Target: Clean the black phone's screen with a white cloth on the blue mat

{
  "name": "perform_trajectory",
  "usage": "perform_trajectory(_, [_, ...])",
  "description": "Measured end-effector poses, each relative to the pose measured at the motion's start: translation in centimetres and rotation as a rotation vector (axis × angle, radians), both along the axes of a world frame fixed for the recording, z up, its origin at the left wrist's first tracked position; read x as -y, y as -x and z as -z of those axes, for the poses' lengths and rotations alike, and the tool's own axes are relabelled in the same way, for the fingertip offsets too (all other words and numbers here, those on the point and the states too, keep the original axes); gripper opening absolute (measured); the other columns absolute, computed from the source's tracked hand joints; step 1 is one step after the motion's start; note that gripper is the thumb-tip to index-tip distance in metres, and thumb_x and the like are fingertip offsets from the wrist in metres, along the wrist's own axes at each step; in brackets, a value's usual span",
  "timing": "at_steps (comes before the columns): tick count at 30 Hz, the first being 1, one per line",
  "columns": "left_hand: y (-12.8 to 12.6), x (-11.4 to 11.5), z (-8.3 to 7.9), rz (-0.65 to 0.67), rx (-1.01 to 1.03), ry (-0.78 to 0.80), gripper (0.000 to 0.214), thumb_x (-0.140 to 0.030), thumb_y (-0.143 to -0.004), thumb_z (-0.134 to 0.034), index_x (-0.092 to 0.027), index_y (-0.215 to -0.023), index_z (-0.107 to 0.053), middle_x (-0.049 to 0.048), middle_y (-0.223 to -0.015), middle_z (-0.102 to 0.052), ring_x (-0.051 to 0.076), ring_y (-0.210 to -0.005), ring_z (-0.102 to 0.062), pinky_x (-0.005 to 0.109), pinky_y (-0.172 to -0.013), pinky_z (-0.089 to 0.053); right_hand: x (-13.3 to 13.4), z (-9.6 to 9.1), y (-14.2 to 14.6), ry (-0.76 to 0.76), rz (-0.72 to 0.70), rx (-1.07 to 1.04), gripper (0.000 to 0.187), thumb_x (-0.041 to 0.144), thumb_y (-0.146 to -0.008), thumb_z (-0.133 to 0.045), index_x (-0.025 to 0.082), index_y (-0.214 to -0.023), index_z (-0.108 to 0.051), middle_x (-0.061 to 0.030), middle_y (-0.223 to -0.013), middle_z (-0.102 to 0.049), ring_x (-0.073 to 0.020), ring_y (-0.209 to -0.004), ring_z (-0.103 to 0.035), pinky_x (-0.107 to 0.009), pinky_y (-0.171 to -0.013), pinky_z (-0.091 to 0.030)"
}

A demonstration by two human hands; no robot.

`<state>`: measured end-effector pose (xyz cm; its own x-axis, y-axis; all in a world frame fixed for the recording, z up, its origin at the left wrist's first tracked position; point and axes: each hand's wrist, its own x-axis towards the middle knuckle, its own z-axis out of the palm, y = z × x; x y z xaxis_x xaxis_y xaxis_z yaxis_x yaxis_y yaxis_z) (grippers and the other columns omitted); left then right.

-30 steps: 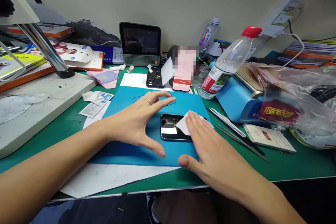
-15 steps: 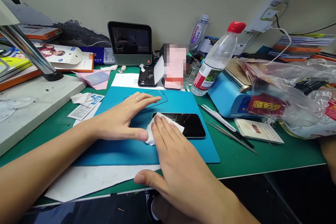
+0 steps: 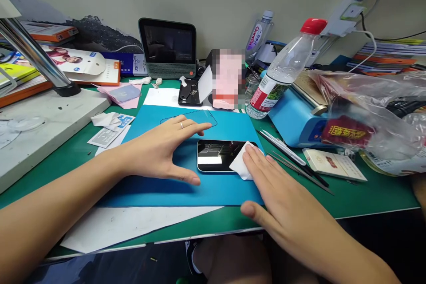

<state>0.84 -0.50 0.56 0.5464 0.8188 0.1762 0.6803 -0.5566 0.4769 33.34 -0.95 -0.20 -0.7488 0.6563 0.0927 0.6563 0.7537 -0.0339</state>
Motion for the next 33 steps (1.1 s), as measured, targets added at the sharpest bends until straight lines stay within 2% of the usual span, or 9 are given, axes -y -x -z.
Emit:
perform_trajectory(3, [0.0,0.0,0.1,0.005,0.01,-0.002,0.105,-0.069,-0.079,-0.078,-0.029,-0.162,-0.029,0.0108,-0.142,-0.058,0.033,-0.128,-0.05,0.047,-0.107,-0.042,-1.6,-0.5,1.2,0.079,0.076,0.037,0.093,0.072,-0.1,-0.034,0.005,-0.164,-0.024,-0.0202,-0.169,-0.023,-0.0342,-0.156,-0.025,-0.057,-0.123,-0.032])
perform_trajectory(6, [0.0,-0.1,0.1,0.0,0.01,0.002,0.105,-0.069,-0.077,-0.079,-0.029,-0.161,-0.031,0.0116,-0.141,-0.059,0.033,-0.127,-0.051,0.047,-0.106,-0.043,-1.9,-0.6,1.5,0.098,0.107,0.054,0.096,0.075,-0.099,-0.032,0.004,-0.164,-0.023,-0.0199,-0.169,-0.021,-0.035,-0.157,-0.022,-0.058,-0.123,-0.031])
perform_trajectory(13, [0.0,-0.2,0.1,0.016,-0.003,-0.005,0.105,-0.073,-0.076,-0.078,-0.028,-0.16,-0.033,0.012,-0.139,-0.06,0.033,-0.124,-0.052,0.046,-0.106,-0.044,1.4,0.9,-1.4,-0.03,0.071,0.017,0.098,0.073,-0.097,-0.042,0.012,-0.167,-0.011,-0.0182,-0.171,-0.02,-0.0383,-0.154,-0.03,-0.06,-0.118,-0.041])
perform_trajectory(16, [0.0,-0.2,0.1,0.026,-0.006,-0.019,0.103,-0.072,-0.077,-0.077,-0.028,-0.16,-0.034,0.0118,-0.136,-0.061,0.033,-0.122,-0.054,0.046,-0.104,-0.045,0.8,0.7,-1.2,-0.009,0.071,0.017,0.095,0.071,-0.099,-0.039,0.01,-0.167,-0.015,-0.0187,-0.17,-0.021,-0.0378,-0.154,-0.03,-0.06,-0.12,-0.039])
perform_trajectory(21, [-0.1,-0.2,0.1,0.015,-0.015,-0.013,0.102,-0.072,-0.078,-0.076,-0.027,-0.16,-0.033,0.012,-0.138,-0.06,0.033,-0.123,-0.053,0.046,-0.105,-0.044,-1.6,-0.4,1.1,0.102,0.175,0.069,0.094,0.073,-0.1,-0.033,0.005,-0.164,-0.022,-0.0188,-0.17,-0.022,-0.036,-0.156,-0.023,-0.059,-0.123,-0.032])
perform_trajectory(29, [-0.1,-0.2,0.0,0.017,0.009,0.025,0.103,-0.075,-0.079,-0.073,-0.026,-0.16,-0.033,0.0119,-0.137,-0.061,0.033,-0.123,-0.052,0.045,-0.105,-0.044,0.0,0.6,0.6,-0.02,0.116,0.014,0.094,0.072,-0.1,-0.031,0.003,-0.163,-0.024,-0.0207,-0.167,-0.027,-0.0351,-0.155,-0.028,-0.06,-0.122,-0.035])
perform_trajectory(33, [0.0,-0.1,0.0,-0.001,0.057,0.061,0.11,-0.084,-0.074,-0.069,-0.027,-0.161,-0.033,0.0127,-0.139,-0.059,0.035,-0.126,-0.051,0.048,-0.108,-0.042,-0.5,0.0,2.7,0.053,0.144,0.04,0.1,0.076,-0.097,-0.033,-0.001,-0.161,-0.03,-0.0244,-0.166,-0.027,-0.0393,-0.156,-0.026,-0.064,-0.122,-0.033])
